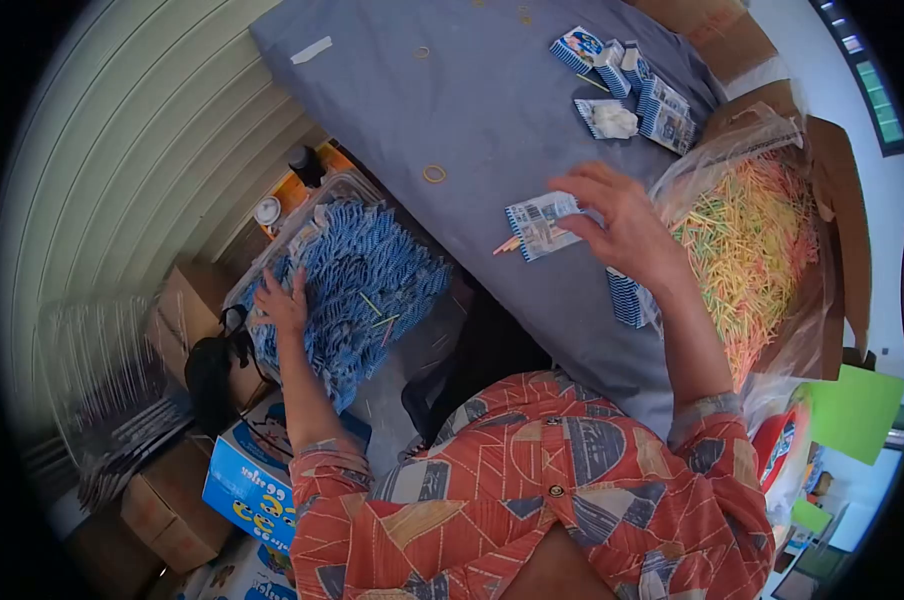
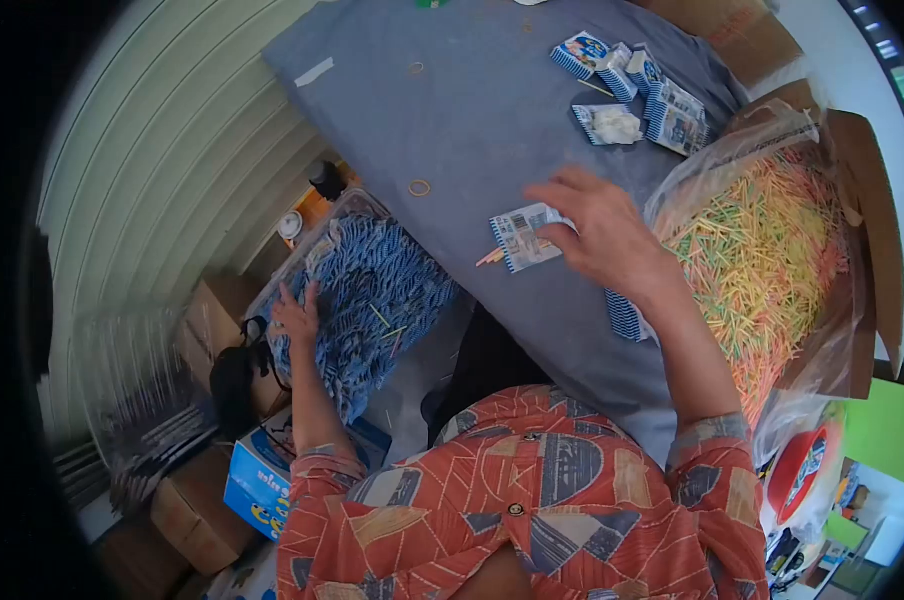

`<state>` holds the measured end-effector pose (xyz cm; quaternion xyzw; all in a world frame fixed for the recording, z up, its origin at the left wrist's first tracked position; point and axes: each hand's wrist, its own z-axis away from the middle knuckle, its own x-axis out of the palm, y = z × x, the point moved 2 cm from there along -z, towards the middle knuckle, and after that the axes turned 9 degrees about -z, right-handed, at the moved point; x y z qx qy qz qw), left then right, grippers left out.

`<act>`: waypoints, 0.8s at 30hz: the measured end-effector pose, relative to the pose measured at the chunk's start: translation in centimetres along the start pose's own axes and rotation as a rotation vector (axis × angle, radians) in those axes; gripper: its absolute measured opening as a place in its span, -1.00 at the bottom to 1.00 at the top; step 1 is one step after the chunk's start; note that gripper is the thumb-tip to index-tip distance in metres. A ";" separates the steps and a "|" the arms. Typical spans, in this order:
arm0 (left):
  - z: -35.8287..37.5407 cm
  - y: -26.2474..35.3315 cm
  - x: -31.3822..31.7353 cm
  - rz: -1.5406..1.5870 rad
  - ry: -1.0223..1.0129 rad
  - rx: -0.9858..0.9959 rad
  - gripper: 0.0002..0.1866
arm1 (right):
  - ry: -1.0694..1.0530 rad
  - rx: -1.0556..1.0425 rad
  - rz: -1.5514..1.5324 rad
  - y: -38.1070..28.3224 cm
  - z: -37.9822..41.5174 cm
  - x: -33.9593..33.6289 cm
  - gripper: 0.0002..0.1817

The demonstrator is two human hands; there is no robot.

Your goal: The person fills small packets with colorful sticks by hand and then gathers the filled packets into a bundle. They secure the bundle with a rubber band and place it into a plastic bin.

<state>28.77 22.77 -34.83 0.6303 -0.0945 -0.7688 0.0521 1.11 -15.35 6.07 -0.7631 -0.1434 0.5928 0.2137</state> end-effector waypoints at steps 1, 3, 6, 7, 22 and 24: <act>1.1 1.1 -1.9 -0.001 0.242 0.138 -0.13 | -0.073 0.074 -0.015 0.6 1.4 0.2 -0.55; 3.8 3.7 -6.6 -0.014 0.479 0.282 -0.28 | -0.145 0.155 -0.041 1.0 2.7 1.2 -0.52; 10.7 12.4 -16.1 0.527 0.396 0.675 -0.67 | -0.172 0.203 0.077 0.9 2.9 2.3 -0.48; 14.2 15.7 -19.0 0.619 0.354 0.724 -0.71 | -0.202 0.213 0.131 0.7 2.6 2.5 -0.47; 22.6 27.4 -19.4 0.909 0.194 1.090 -0.83 | -0.102 -0.133 0.065 1.0 3.1 6.1 -0.53; 22.6 27.7 -19.7 0.863 0.280 1.194 -0.81 | -0.061 -0.172 0.021 0.8 3.1 6.1 -0.58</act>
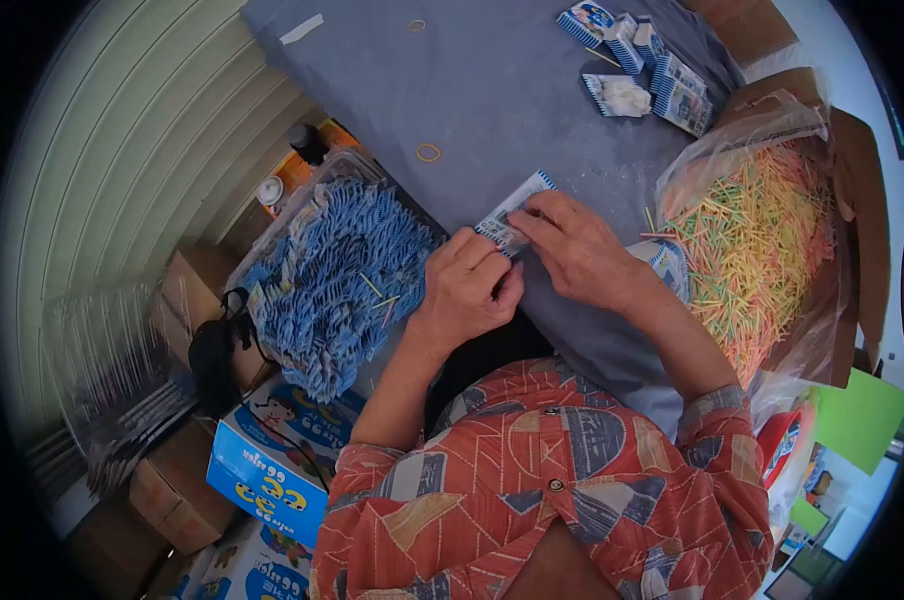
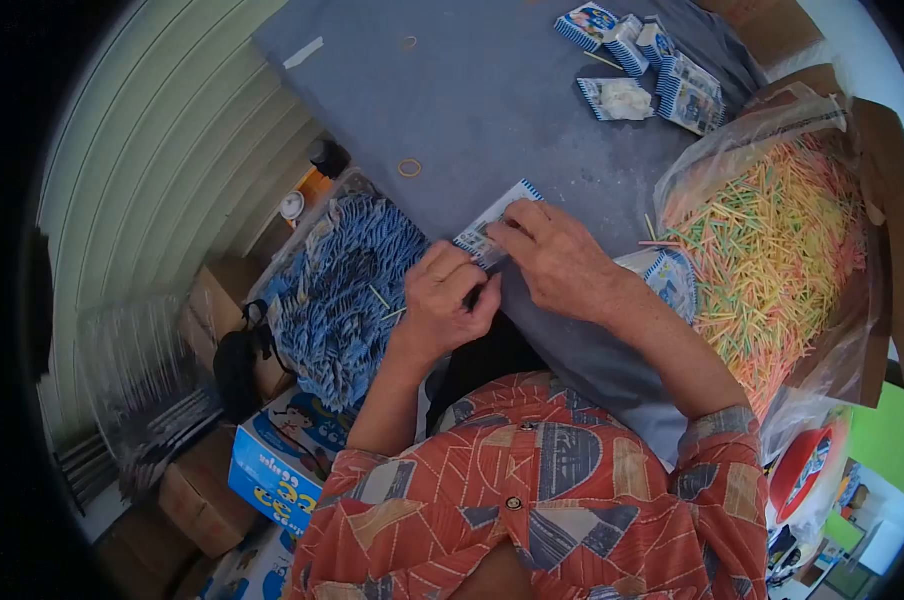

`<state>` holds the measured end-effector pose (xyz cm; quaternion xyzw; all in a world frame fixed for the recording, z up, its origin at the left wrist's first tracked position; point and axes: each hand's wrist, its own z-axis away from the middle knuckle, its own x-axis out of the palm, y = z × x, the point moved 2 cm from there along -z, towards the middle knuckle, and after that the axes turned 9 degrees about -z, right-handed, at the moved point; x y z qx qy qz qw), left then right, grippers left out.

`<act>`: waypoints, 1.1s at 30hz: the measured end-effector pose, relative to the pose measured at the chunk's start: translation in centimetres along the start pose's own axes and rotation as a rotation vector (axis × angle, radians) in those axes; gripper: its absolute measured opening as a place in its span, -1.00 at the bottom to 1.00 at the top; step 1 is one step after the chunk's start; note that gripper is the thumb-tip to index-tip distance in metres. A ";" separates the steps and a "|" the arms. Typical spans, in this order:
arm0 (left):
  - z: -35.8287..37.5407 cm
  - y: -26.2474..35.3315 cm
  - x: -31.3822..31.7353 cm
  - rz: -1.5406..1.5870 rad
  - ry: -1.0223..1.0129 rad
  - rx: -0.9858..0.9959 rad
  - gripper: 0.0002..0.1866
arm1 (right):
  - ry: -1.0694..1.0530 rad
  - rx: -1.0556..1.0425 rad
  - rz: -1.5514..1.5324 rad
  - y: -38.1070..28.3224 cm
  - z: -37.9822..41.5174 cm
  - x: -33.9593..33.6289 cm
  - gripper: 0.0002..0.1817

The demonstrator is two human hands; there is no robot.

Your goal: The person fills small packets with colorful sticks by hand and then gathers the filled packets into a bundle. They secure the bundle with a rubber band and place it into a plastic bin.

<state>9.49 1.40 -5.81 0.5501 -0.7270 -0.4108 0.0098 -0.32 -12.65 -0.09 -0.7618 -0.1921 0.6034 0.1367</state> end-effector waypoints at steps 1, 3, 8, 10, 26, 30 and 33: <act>-0.5 0.6 0.0 -0.007 0.003 0.067 -0.79 | 0.016 -0.016 -0.023 -0.1 -0.1 -0.2 -0.58; -1.0 1.2 -0.1 -0.067 0.007 0.096 -0.77 | 0.010 -0.072 -0.095 -0.3 -0.6 0.2 -0.59; -1.4 3.0 -0.6 0.212 0.156 0.148 -0.78 | 0.077 0.035 -0.175 0.8 0.2 -1.2 -0.64; 1.2 0.7 -1.8 0.139 0.111 0.001 -0.82 | 0.177 0.094 -0.261 0.7 0.7 -2.6 -0.69; 21.0 -16.6 -5.4 -0.590 -0.653 -0.551 -0.54 | 0.260 0.347 -0.487 -0.7 3.0 -3.0 -0.78; 22.0 -17.1 -4.5 -0.550 -0.543 -0.448 -0.86 | 0.234 0.336 -0.449 -1.2 2.8 -2.9 -0.75; 22.6 -16.4 -2.9 -0.643 -0.576 -0.442 -0.92 | 0.209 0.243 -0.371 -1.4 2.6 -2.5 -0.71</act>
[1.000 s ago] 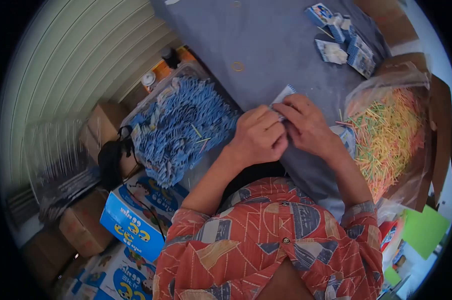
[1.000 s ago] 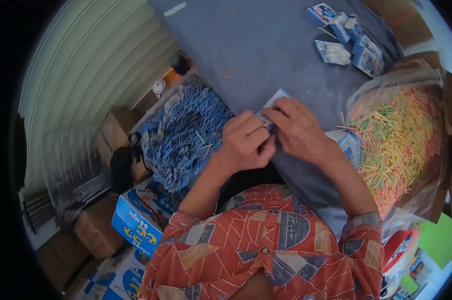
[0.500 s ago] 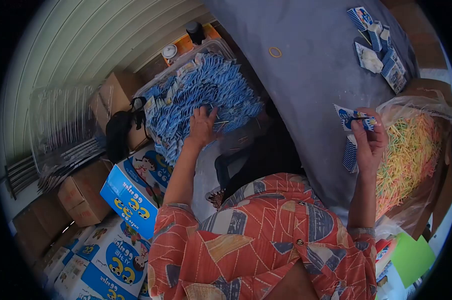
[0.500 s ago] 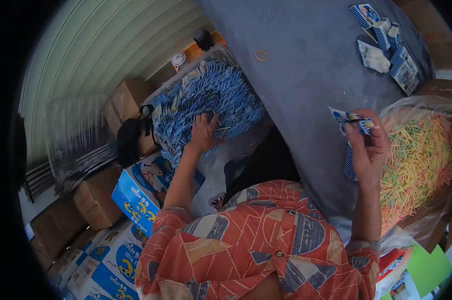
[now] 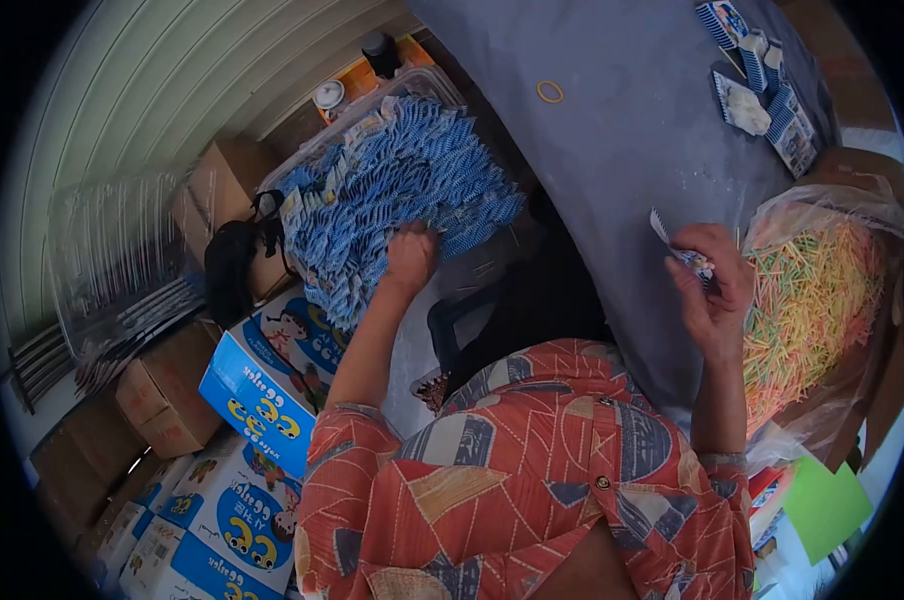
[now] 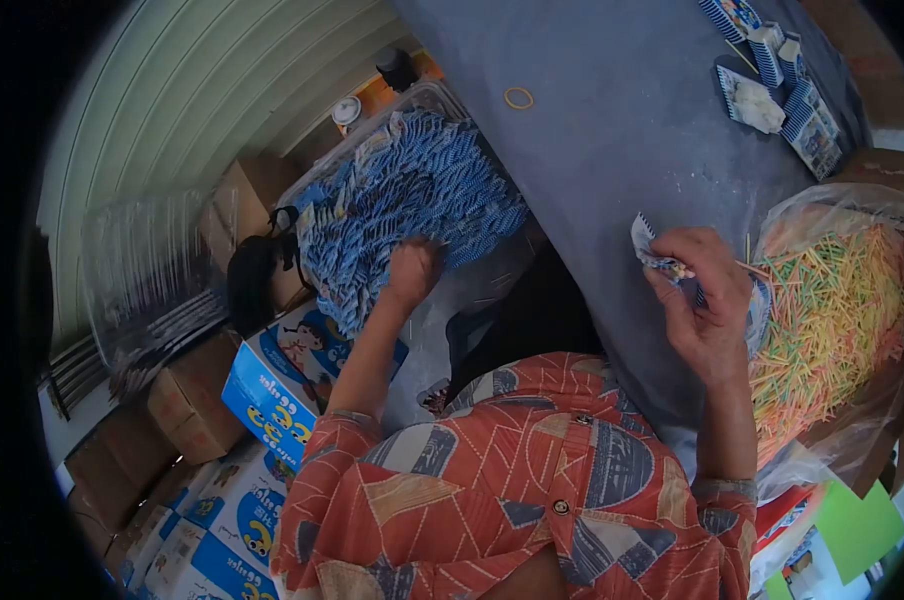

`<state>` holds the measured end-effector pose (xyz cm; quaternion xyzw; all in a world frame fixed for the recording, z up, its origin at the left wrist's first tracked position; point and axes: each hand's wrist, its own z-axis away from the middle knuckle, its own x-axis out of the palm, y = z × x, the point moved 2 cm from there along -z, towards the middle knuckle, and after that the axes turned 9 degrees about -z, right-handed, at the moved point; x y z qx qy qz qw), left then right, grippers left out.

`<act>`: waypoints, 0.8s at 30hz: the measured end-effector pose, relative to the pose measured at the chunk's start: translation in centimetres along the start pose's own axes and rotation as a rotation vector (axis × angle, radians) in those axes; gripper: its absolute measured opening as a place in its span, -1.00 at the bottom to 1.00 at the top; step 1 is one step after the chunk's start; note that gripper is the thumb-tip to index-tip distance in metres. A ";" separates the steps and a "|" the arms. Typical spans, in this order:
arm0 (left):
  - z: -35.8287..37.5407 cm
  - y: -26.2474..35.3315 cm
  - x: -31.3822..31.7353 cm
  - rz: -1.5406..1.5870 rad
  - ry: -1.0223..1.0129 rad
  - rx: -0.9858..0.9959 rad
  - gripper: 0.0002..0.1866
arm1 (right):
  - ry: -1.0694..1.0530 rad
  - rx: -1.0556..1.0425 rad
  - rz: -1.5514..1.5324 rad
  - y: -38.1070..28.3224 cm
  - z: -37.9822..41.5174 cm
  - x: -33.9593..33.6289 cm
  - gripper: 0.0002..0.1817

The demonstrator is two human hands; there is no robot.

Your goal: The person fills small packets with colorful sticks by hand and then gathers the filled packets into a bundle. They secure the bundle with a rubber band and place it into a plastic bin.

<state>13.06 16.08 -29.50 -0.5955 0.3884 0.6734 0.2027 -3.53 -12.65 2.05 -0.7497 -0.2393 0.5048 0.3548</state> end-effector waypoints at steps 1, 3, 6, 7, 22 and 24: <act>-0.1 0.4 0.1 0.002 -0.002 -0.001 -0.92 | -0.002 0.002 0.000 -0.1 0.0 0.1 -0.71; -0.2 0.9 0.4 -0.070 -0.035 -0.023 -0.87 | -0.014 -0.002 0.047 -0.3 0.0 0.4 -0.67; -1.3 1.4 0.6 -0.082 -0.143 -0.051 -0.88 | -0.002 0.015 0.017 -0.2 0.0 0.6 -0.69; -1.5 1.1 0.7 -0.081 -0.138 -0.048 -0.88 | 0.000 0.011 0.021 -0.2 0.1 0.4 -0.69; -0.7 -0.5 0.8 0.158 -0.072 -0.077 -0.91 | 0.404 0.267 -0.381 2.1 1.2 -0.4 -0.39; -0.5 0.2 0.8 0.055 0.043 -0.023 -0.82 | 0.358 0.300 -0.348 2.1 1.3 -0.4 -0.39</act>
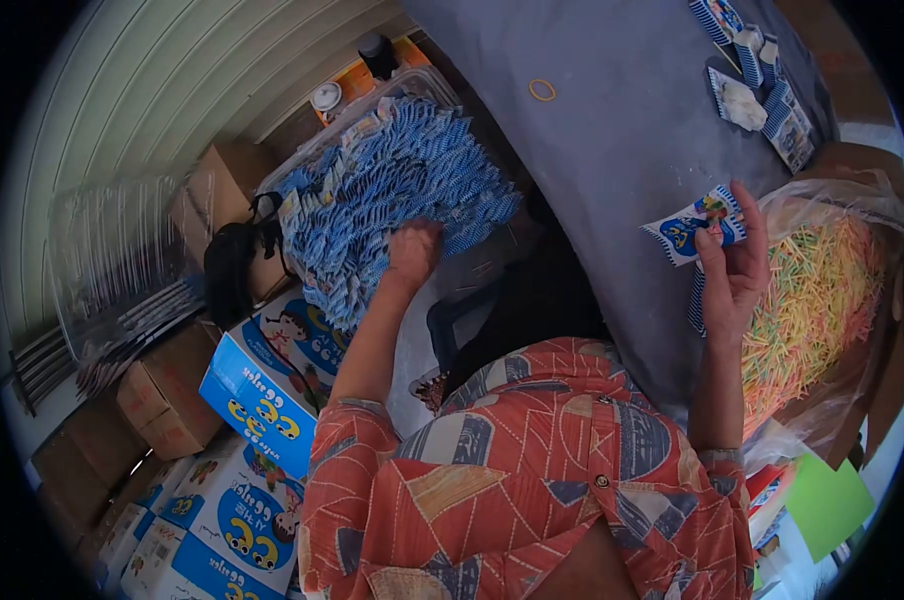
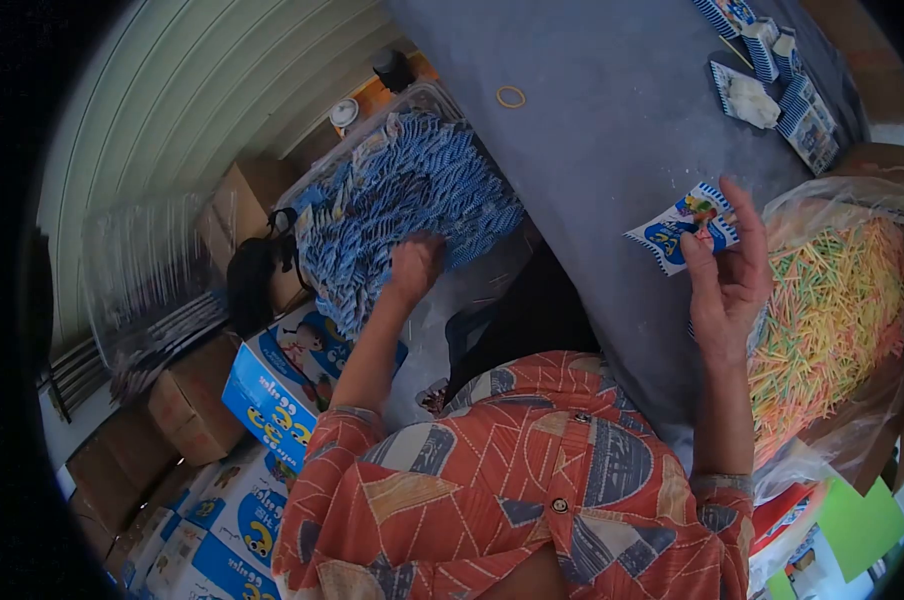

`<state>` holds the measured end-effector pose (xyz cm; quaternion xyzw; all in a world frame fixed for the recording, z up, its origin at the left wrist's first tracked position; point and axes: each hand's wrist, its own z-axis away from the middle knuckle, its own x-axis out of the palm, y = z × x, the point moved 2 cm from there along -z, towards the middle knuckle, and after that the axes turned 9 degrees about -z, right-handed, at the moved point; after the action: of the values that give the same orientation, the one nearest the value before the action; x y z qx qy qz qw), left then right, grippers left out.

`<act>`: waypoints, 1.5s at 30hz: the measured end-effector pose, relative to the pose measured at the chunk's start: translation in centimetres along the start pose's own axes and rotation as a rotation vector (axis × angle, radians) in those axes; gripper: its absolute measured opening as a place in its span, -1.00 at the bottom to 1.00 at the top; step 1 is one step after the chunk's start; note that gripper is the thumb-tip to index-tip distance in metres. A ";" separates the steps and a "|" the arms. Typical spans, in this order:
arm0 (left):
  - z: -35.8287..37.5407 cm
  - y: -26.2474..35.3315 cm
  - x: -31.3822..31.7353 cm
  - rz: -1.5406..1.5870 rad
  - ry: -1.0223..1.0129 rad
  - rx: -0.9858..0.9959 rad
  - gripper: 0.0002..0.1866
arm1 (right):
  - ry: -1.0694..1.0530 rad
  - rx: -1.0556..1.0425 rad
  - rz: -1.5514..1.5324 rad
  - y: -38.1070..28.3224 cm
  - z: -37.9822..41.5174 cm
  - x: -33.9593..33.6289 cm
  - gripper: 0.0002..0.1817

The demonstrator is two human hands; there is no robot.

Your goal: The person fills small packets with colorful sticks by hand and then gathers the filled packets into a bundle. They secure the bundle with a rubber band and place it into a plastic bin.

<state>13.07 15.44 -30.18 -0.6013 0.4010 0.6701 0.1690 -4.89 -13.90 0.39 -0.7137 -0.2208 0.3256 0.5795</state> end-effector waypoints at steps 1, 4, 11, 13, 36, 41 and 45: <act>0.0 0.0 -0.1 0.000 0.000 0.001 -0.82 | 0.001 0.000 0.000 0.0 0.0 0.0 -0.39; 0.0 0.3 -0.6 0.037 -0.080 -0.006 -0.72 | -0.006 0.011 -0.012 0.0 0.1 -0.1 -0.40; -0.4 0.4 -1.0 0.181 -0.026 -0.131 -0.76 | -0.019 -0.004 -0.008 0.1 0.3 -0.3 -0.40; -0.5 0.3 -0.8 0.216 -0.016 -0.163 -0.77 | -0.038 0.015 -0.004 0.3 0.3 -0.3 -0.40; -6.6 10.5 -18.6 0.565 0.408 0.148 -0.68 | 0.077 -0.212 0.175 -1.2 0.1 -1.5 -0.36; -9.1 21.6 -22.0 0.778 0.239 0.453 -0.47 | -0.068 -0.246 0.310 -1.7 0.9 -2.0 -0.40; -10.4 26.2 -19.7 0.839 0.167 0.669 -0.25 | -0.092 -0.294 0.286 -1.7 1.4 -2.4 -0.47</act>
<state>5.79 -3.49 -2.45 -0.3540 0.8102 0.4658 0.0366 -7.46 -14.16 2.33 -0.7991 -0.1886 0.4009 0.4064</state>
